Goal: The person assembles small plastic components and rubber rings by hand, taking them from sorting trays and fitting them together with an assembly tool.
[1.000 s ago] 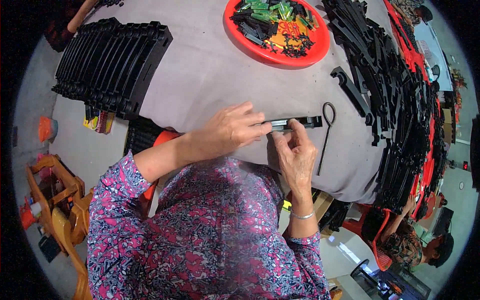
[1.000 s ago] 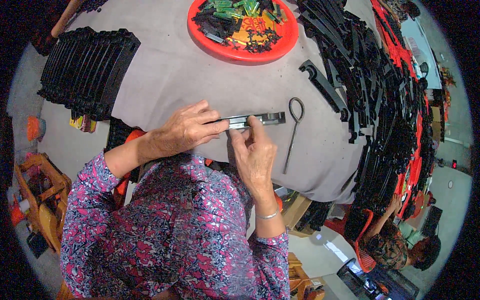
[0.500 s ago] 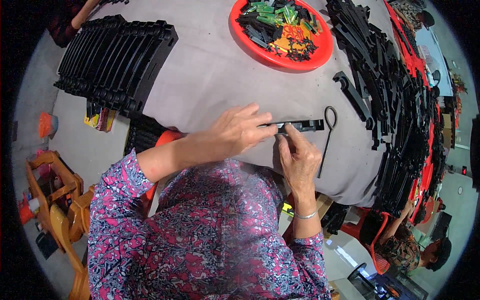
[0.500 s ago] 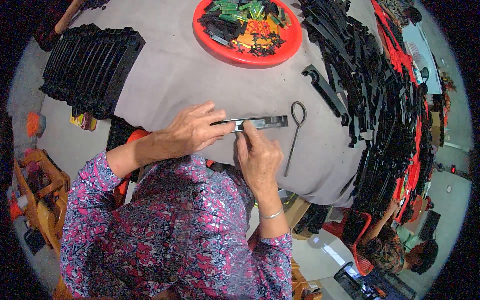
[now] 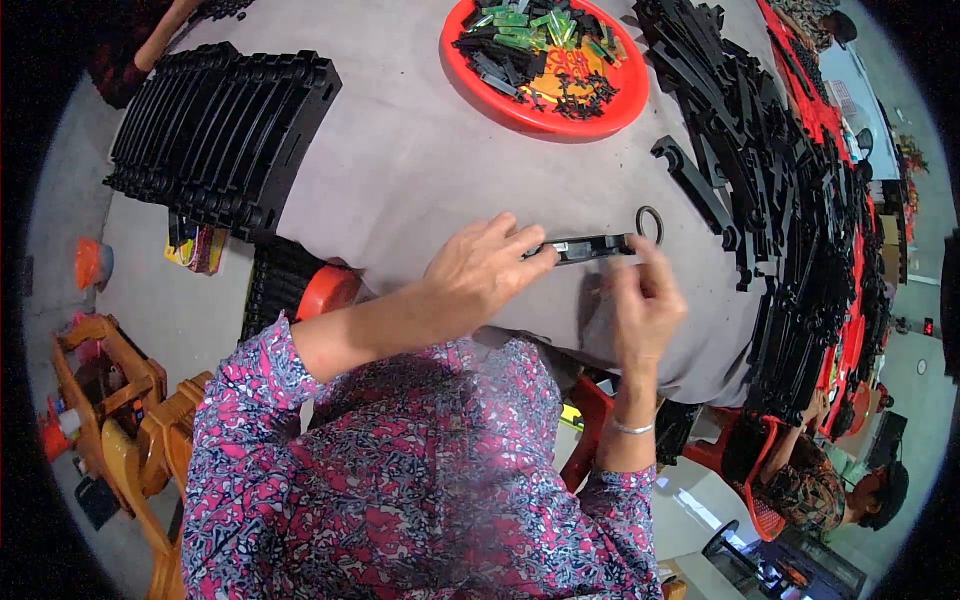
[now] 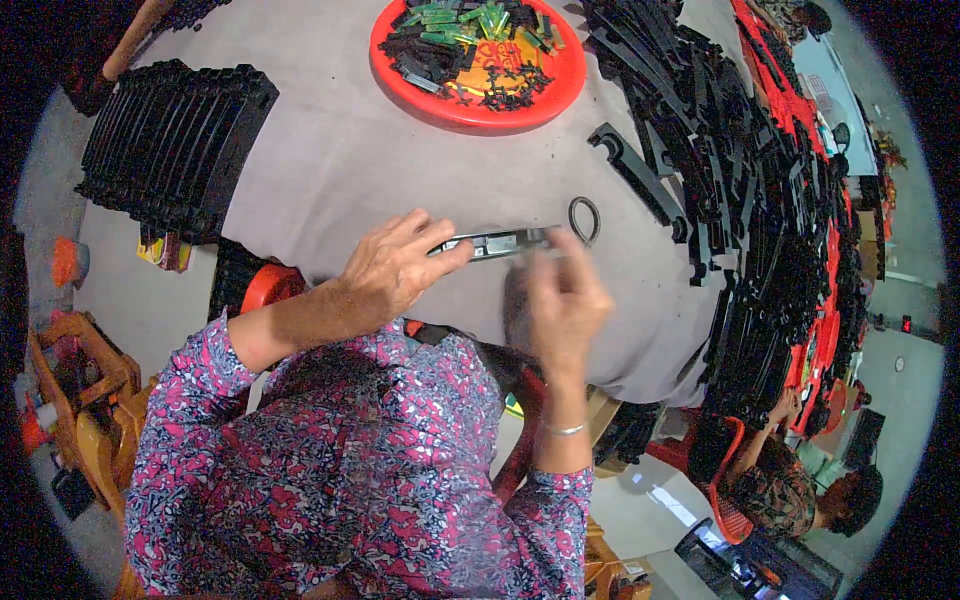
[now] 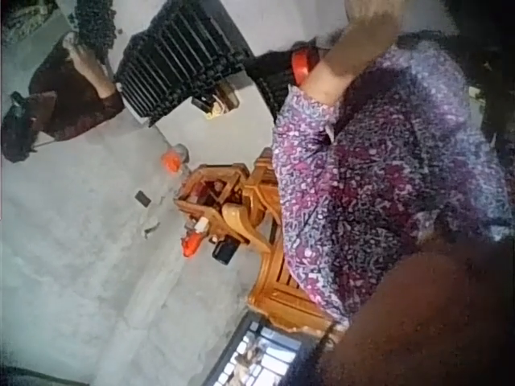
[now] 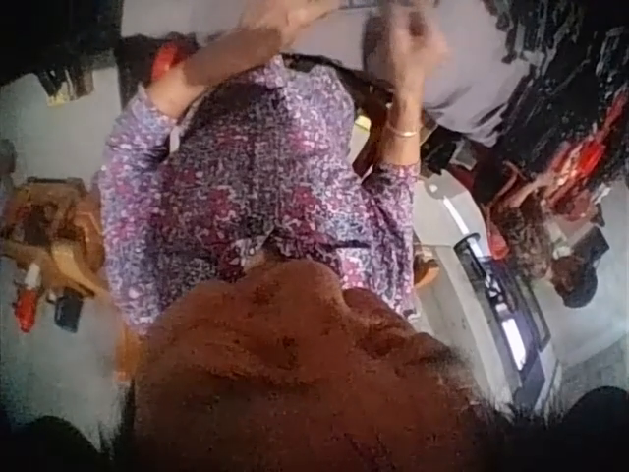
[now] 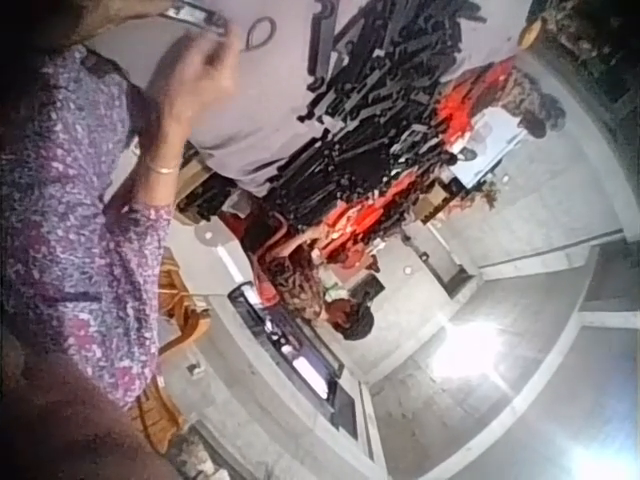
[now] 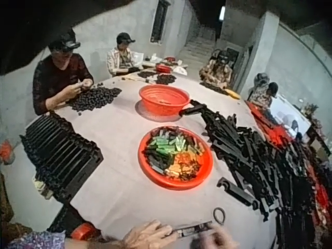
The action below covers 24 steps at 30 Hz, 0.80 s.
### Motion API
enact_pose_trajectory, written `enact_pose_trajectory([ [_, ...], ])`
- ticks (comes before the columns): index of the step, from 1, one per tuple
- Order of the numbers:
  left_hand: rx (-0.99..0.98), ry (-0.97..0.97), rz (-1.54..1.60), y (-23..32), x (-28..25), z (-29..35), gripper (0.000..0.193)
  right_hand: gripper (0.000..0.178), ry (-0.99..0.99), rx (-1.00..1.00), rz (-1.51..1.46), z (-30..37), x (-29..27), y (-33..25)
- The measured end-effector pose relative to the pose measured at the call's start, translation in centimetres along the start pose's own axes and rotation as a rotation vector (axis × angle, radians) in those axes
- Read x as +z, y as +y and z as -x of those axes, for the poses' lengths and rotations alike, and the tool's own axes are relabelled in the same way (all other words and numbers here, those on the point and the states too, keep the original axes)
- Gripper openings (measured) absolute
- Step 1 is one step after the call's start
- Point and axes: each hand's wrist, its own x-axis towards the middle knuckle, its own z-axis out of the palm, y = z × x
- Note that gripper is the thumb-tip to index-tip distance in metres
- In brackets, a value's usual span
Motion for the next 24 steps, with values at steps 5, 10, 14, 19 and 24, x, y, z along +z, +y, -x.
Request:
enact_pose_trajectory([
  [5, -0.010, 0.001, -0.027, 0.2, 0.0, -0.1, 0.032, 0.036, 0.144, -0.025, 0.347, -4.6, -2.9, 2.9],
  [10, -0.014, 0.020, -0.043, 0.3, 0.1, -0.1, 0.030, 0.044, 0.087, 0.005, 0.480, -5.8, -0.9, 3.4],
  [14, -0.011, 0.043, -0.065, 0.4, 0.1, 0.0, 0.029, 0.041, 0.104, -0.024, 0.443, -6.1, -0.1, 3.8],
  [19, -0.020, 0.038, -0.075, 0.4, 0.2, 0.0, 0.030, 0.026, 0.026, 0.069, 0.271, -5.3, -0.4, 2.9],
  [24, -0.003, 0.059, -0.107, 0.3, 0.1, 0.0, 0.032, 0.013, 0.084, 0.060, -0.382, -5.2, -1.8, -0.2],
])
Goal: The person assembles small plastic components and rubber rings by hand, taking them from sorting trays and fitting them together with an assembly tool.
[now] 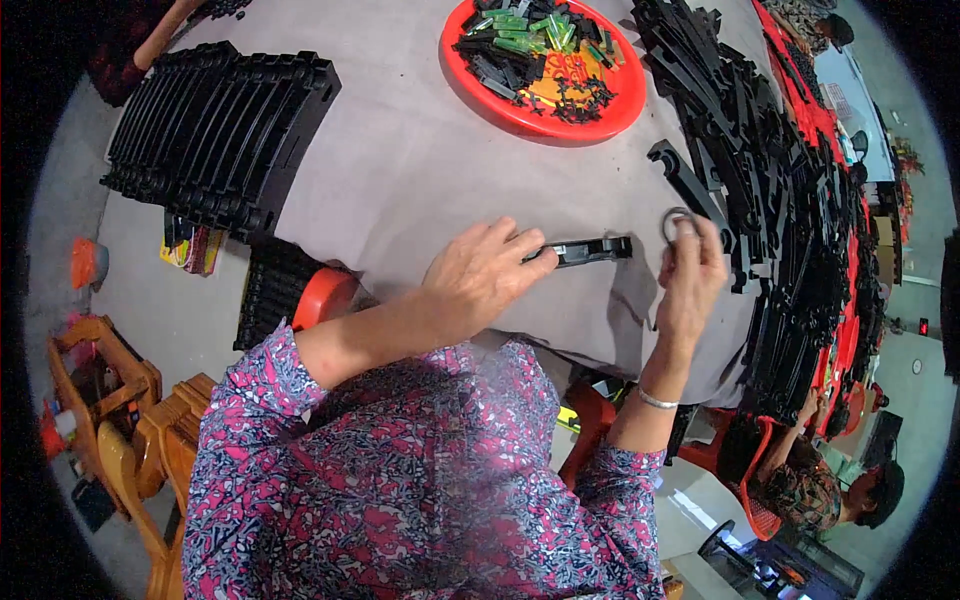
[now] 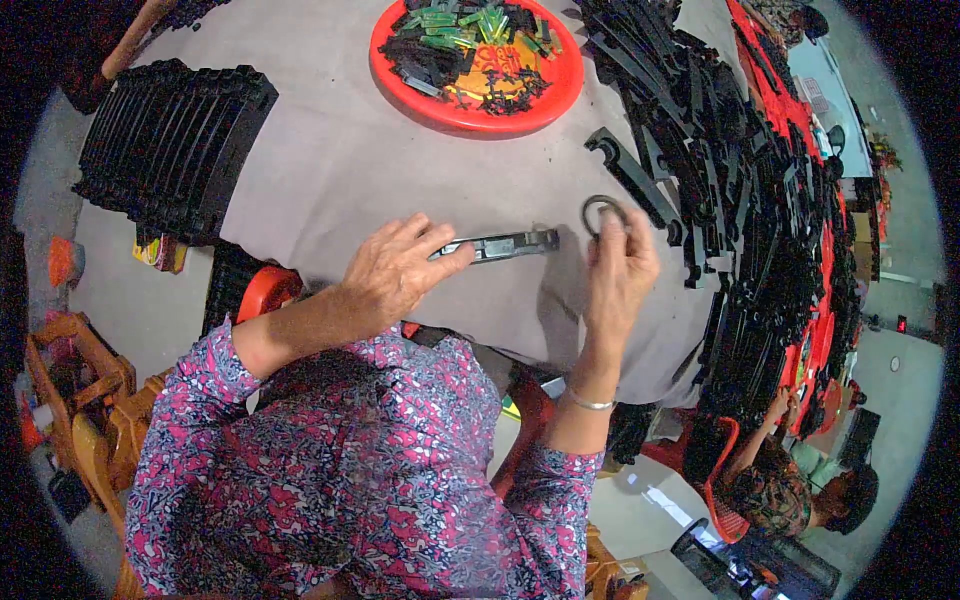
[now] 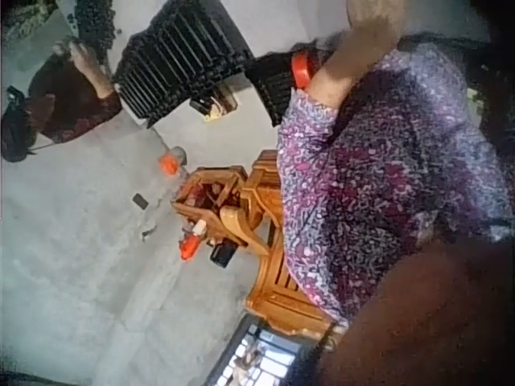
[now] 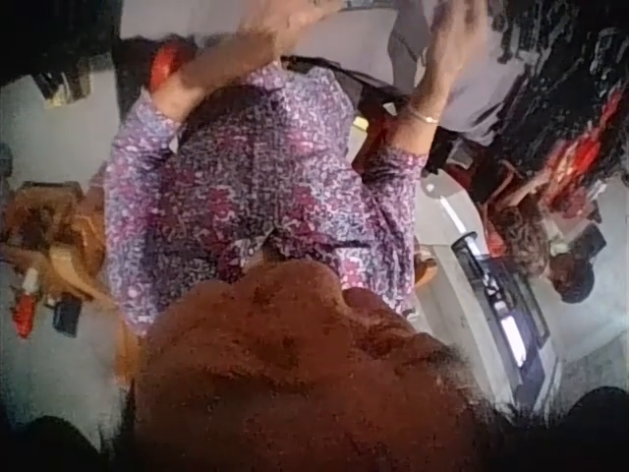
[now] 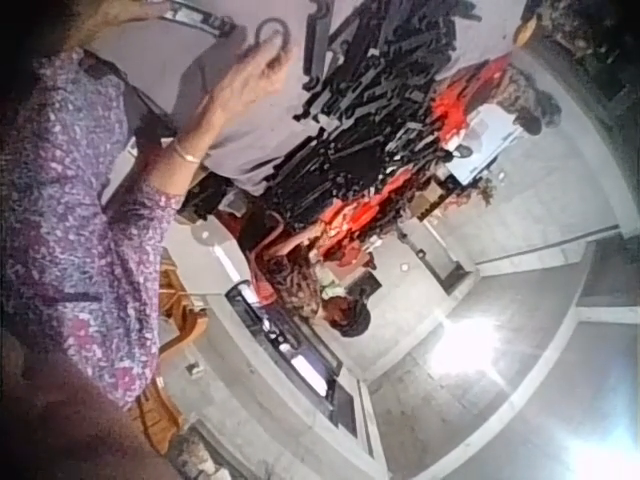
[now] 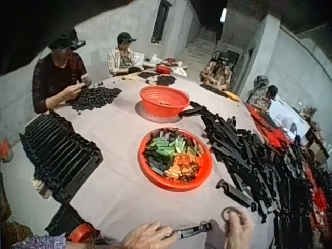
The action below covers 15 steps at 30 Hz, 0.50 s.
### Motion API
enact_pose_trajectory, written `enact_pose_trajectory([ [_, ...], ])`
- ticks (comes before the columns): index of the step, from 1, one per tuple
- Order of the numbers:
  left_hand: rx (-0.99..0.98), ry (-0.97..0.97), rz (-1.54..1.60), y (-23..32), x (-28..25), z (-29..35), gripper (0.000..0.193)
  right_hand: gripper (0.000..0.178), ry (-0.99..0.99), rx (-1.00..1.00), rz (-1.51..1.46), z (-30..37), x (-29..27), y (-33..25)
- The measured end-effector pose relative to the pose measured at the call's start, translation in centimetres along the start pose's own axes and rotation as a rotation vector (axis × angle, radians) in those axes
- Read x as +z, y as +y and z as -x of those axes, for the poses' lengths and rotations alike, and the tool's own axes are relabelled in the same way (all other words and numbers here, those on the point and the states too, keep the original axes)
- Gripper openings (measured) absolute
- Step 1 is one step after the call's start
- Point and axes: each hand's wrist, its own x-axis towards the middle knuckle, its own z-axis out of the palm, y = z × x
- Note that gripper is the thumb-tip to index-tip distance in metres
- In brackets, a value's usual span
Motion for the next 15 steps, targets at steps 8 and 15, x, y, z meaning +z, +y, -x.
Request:
enact_pose_trajectory([
  [8, 0.007, 0.025, 0.014, 0.3, -0.4, 0.0, 0.031, 0.031, -0.301, -0.082, -1.002, 0.6, 3.3, -4.1],
  [15, 0.009, 0.028, 0.019, 0.0, 0.2, 0.4, 0.036, 0.035, -0.395, -0.021, -1.005, 0.6, 5.3, -2.6],
])
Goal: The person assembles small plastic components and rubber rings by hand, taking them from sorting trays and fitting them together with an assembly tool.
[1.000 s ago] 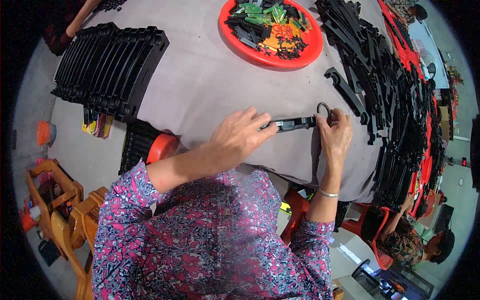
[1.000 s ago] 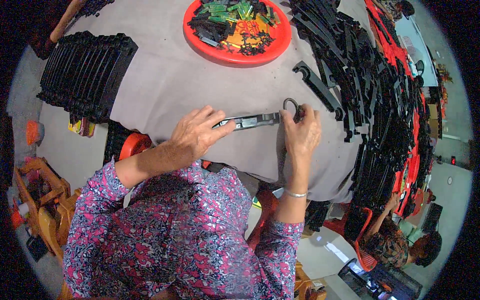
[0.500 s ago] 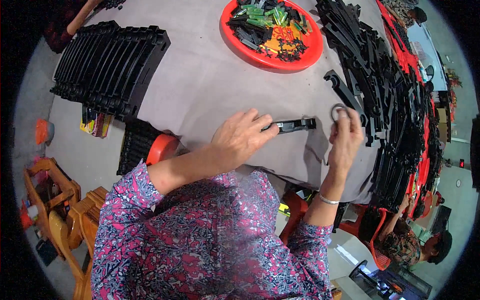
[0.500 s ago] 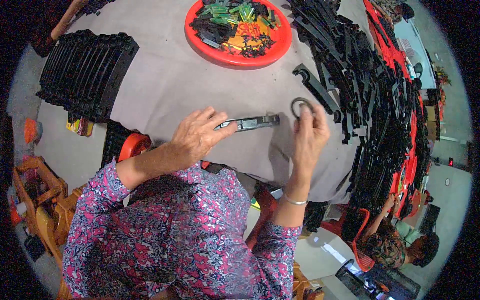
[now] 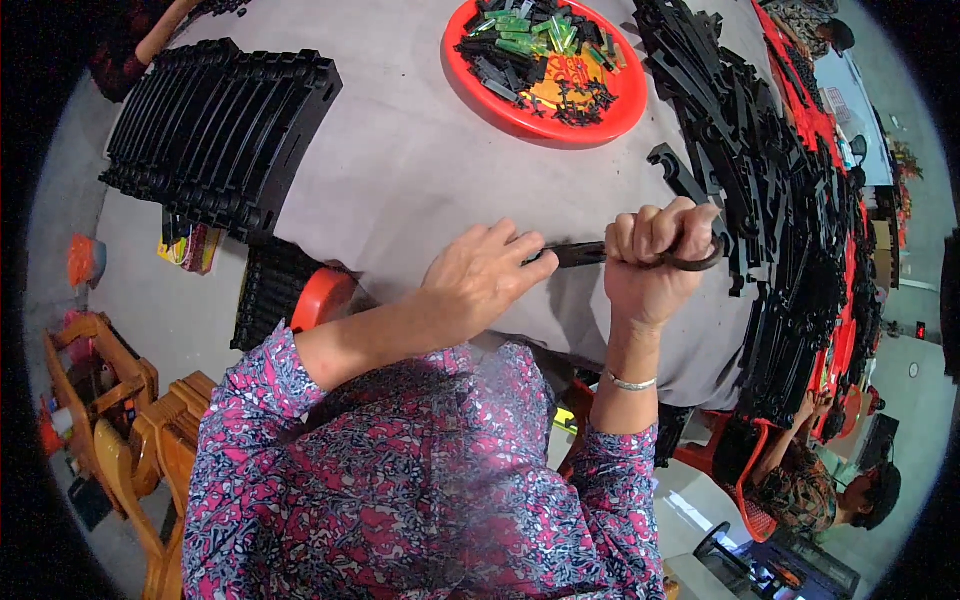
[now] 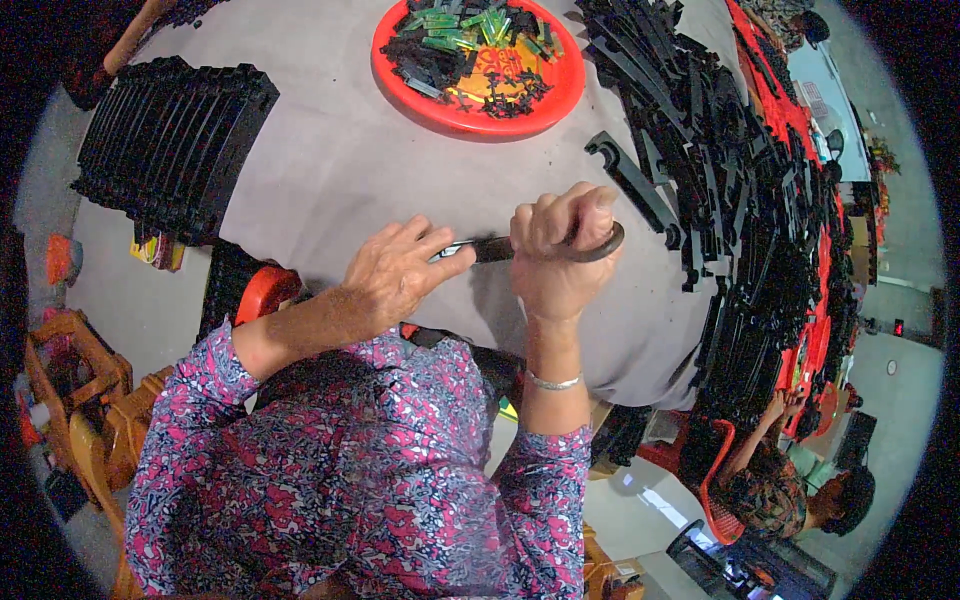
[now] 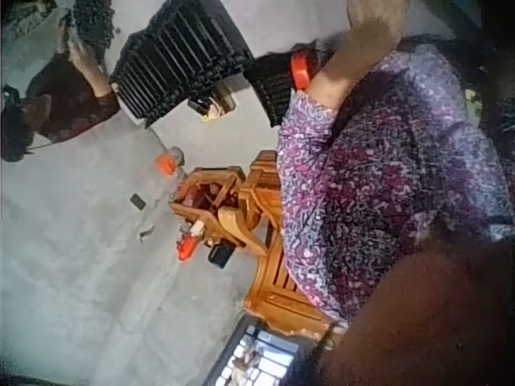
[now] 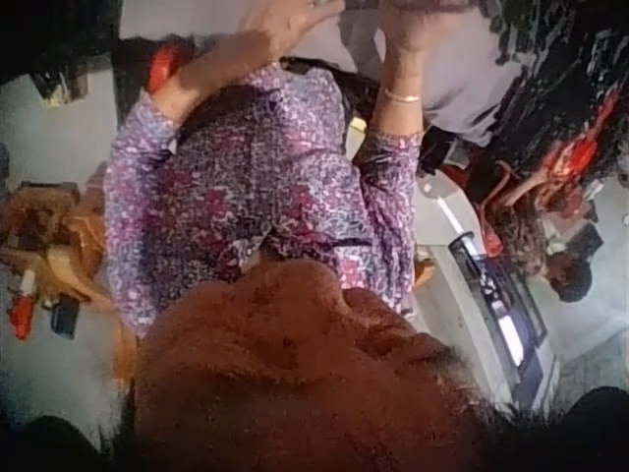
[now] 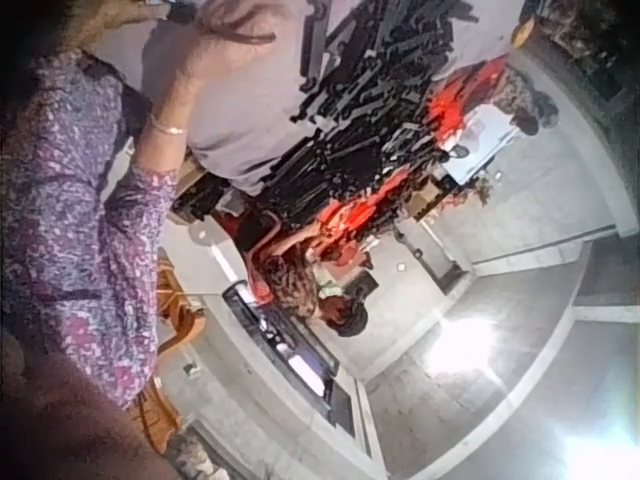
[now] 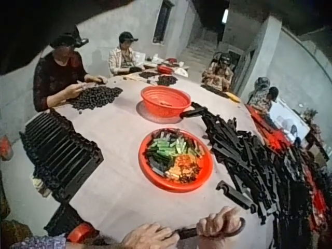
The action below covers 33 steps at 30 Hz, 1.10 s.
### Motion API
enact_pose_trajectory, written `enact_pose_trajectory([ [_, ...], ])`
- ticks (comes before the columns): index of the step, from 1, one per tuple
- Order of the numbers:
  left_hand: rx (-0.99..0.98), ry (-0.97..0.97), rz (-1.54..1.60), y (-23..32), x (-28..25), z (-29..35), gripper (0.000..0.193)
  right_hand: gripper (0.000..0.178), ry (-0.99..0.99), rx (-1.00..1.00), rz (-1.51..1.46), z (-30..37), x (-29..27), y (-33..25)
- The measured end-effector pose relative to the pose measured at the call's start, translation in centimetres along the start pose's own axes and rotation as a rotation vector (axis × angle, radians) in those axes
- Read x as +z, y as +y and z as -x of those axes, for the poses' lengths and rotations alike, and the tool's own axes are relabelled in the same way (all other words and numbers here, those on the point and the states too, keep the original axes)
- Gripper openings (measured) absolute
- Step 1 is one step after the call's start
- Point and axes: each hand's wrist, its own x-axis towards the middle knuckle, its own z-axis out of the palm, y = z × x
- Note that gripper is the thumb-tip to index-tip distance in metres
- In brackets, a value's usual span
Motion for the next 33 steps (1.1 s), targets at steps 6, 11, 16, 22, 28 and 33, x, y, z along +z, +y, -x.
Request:
enact_pose_trajectory([
  [6, 0.023, 0.064, 0.028, 0.0, -0.3, -0.2, 0.036, 0.046, -0.030, 0.006, 0.013, 0.0, 0.8, -0.2],
  [11, -0.017, -0.065, -0.006, 0.2, -0.8, -0.6, 0.033, 0.046, 0.070, 0.101, 0.168, 0.0, 0.3, 0.8],
  [16, -0.004, -0.016, -0.050, 0.4, -0.7, -0.6, 0.031, 0.043, -0.036, 0.087, -0.041, -0.1, -2.0, 0.4],
  [22, -0.026, -0.068, -0.052, 0.4, -0.5, -0.7, 0.031, 0.054, -0.090, 0.179, 0.126, 0.2, -1.7, 1.1],
  [28, -0.022, -0.066, -0.034, 0.4, -0.6, -0.6, 0.034, 0.050, -0.095, 0.241, -0.194, -0.8, -3.7, 0.6],
  [33, -0.024, -0.079, -0.046, 0.4, -0.5, -0.7, 0.034, 0.049, -0.175, 0.228, -0.221, -0.9, -3.2, 0.1],
])
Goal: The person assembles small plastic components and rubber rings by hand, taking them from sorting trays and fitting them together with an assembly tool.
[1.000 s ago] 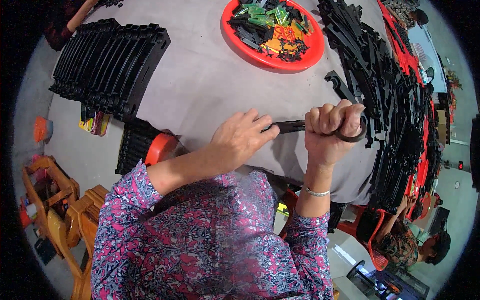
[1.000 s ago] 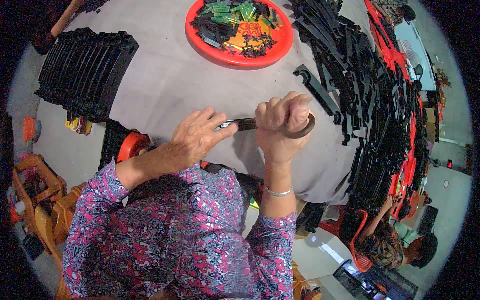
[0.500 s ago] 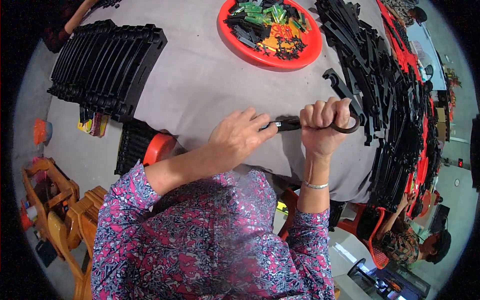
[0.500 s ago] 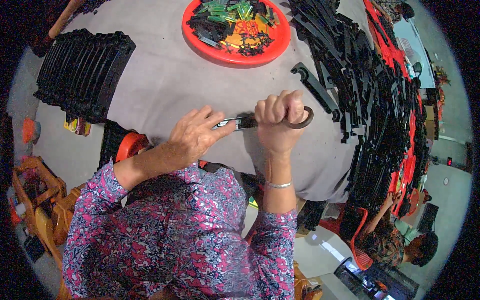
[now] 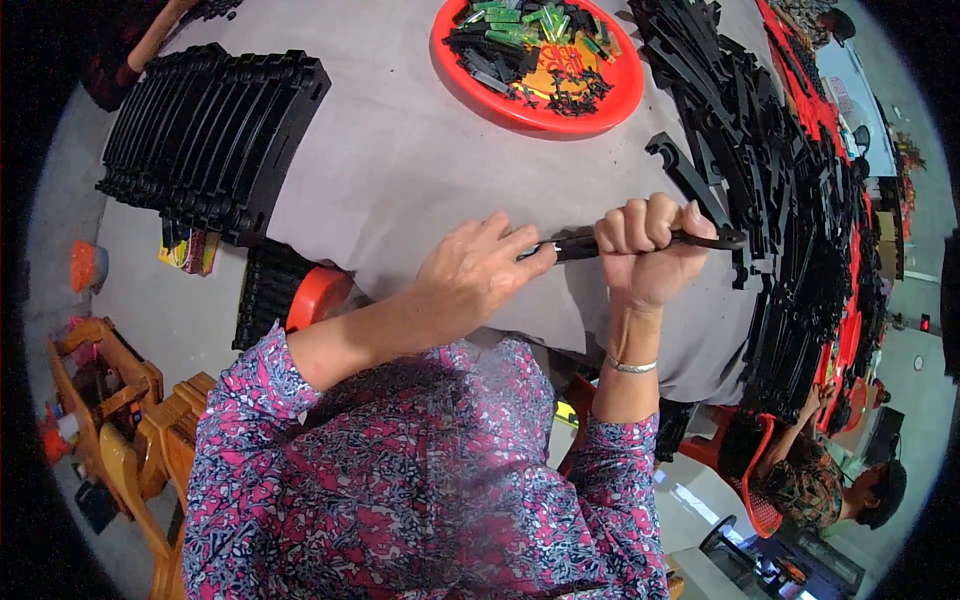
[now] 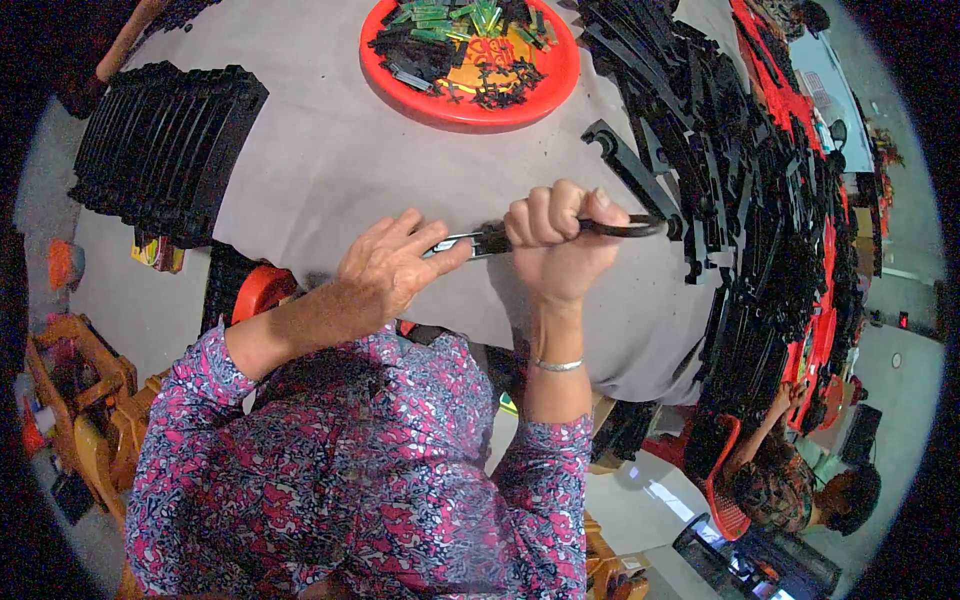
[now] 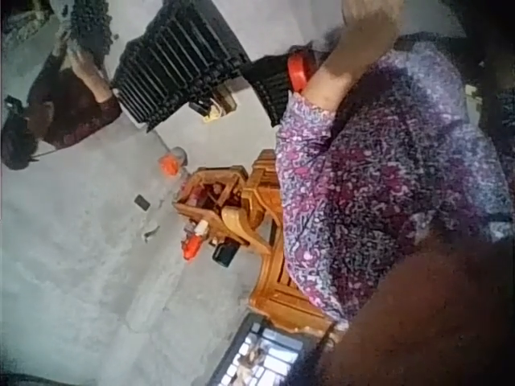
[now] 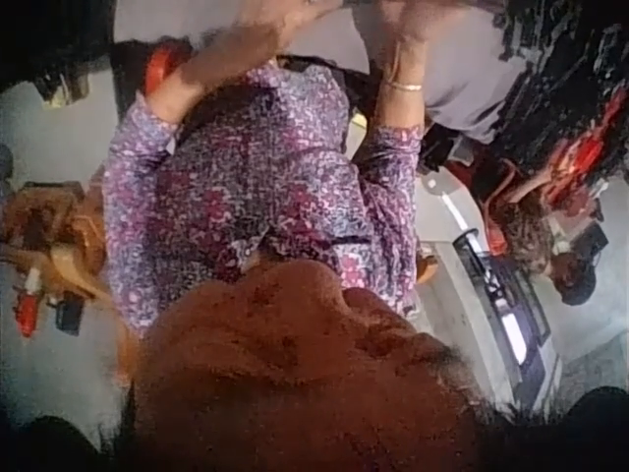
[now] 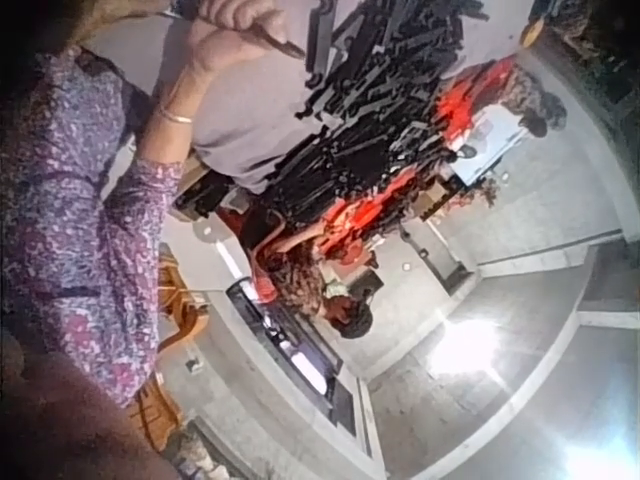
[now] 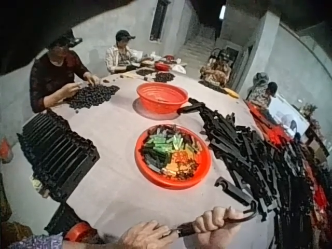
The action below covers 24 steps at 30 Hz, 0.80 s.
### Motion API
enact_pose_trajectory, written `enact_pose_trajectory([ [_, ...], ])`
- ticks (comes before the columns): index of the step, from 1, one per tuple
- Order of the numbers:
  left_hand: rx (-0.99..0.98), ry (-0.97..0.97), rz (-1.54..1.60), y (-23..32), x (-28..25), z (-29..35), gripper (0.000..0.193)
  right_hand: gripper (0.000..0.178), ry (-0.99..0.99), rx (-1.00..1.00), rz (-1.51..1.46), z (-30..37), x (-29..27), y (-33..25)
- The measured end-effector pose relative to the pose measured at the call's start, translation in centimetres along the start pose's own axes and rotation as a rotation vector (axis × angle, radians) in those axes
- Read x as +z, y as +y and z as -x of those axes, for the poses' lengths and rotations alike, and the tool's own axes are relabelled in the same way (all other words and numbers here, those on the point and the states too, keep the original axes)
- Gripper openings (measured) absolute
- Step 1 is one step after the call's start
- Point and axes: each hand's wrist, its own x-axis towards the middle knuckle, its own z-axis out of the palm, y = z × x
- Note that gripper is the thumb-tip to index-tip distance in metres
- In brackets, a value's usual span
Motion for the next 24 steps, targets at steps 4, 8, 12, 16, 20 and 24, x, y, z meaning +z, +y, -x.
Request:
enact_pose_trajectory([
  [4, 0.006, -0.009, -0.010, -0.1, 0.1, 0.0, 0.034, 0.047, 0.001, 0.028, 0.017, 0.0, -0.3, 0.3],
  [8, 0.028, 0.042, -0.047, 0.0, 0.1, 0.1, 0.034, 0.047, 0.010, 0.035, 0.090, -0.1, 0.2, 0.7],
  [12, 0.012, 0.028, 0.003, 0.0, -0.5, 0.1, 0.033, 0.046, 0.037, 0.052, 0.216, 0.0, 1.0, 1.1],
  [16, 0.013, -0.043, -0.005, -0.1, -0.3, 0.0, 0.033, 0.049, -0.002, 0.097, 0.448, -0.3, 2.8, 0.8],
  [20, 0.035, -0.038, 0.014, -0.1, -0.4, -0.1, 0.034, 0.050, -0.003, 0.108, 0.475, -0.3, 2.6, 0.7],
  [24, 0.036, -0.061, 0.037, -0.4, -0.2, 0.1, 0.034, 0.050, -0.024, 0.133, 0.483, -0.3, 2.4, 0.7],
])
